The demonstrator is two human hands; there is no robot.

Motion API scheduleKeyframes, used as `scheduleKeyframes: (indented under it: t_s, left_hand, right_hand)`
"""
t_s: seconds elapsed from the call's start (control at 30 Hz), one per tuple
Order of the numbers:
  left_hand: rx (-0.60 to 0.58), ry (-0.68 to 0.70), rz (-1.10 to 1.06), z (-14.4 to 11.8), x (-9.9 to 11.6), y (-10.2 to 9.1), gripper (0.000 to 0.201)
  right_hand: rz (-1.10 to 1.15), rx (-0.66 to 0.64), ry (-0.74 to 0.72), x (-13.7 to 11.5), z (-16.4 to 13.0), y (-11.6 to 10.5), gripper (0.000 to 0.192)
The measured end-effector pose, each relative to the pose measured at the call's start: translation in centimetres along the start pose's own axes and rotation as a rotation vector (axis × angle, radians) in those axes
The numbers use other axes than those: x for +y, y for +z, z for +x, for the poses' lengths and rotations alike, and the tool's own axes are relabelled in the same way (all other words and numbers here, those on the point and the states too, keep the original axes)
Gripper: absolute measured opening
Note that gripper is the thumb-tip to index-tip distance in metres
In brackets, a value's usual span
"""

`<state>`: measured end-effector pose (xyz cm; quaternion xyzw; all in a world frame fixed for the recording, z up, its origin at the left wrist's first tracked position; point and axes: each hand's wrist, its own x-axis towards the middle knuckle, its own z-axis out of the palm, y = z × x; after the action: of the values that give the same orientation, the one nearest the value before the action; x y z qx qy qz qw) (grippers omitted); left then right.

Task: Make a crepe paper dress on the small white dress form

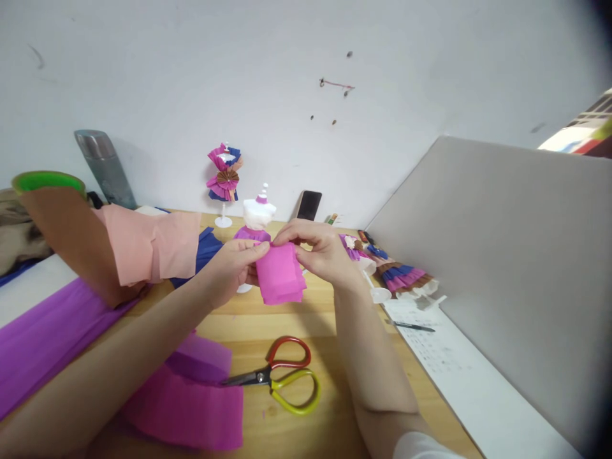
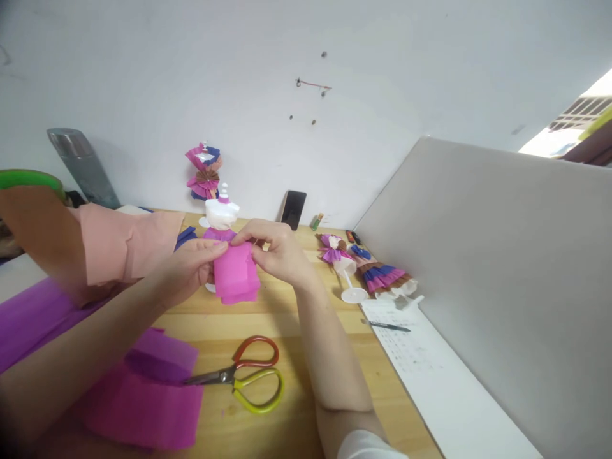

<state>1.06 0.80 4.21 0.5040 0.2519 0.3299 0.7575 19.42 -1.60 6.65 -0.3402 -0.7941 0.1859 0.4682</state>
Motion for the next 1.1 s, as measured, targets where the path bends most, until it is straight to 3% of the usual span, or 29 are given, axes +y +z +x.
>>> scheduleKeyframes:
  t_s: [0.13, 0.23, 0.37, 0.5, 0.63, 0.73, 0.9, 1.1]
  left_hand:
    - [0.036, 0.072, 0.029, -0.1, 0.1, 0.0, 0.045]
    - [0.071, 0.145, 0.136, -0.2, 0.1, -0.1, 0.041]
    - [0.126, 0.296, 0.418, -0.4, 0.1, -0.3, 0.038]
    - [0.140, 0.421, 0.636, -0.5, 0.4, -0.2, 0.037]
    - [0.055, 0.293, 0.418, -0.3, 0.2, 0.3, 0.027]
    - [0.044, 0.167, 0.275, 0.0, -0.1, 0.5, 0.031]
    - [0.060, 0.075, 0.287, 0.2, -0.4, 0.3, 0.035]
    - [0.050, 0.073, 0.284, 0.2, -0.2, 0.1, 0.033]
  right_hand:
    - [0.182, 0.061, 0.189, 0.5, 0.0, -0.3, 0.014]
    - [0.262, 0.109, 0.315, 0.3, 0.0, -0.5, 0.027]
    - [0.275, 0.006, 0.397, -0.8, 0.2, -0.2, 0.043]
    - [0.312, -0.066, 0.485, -1.5, 0.3, 0.5, 0.039]
    - [0.346, 0.027, 0.491, -1.1, 0.5, 0.9, 0.035]
    - [0.370, 0.109, 0.480, -0.7, 0.5, 1.0, 0.032]
    - [0.343, 0.183, 0.477, -0.2, 0.6, 1.1, 0.030]
    - [0.341, 0.142, 0.509, -0.4, 0.6, 1.1, 0.037]
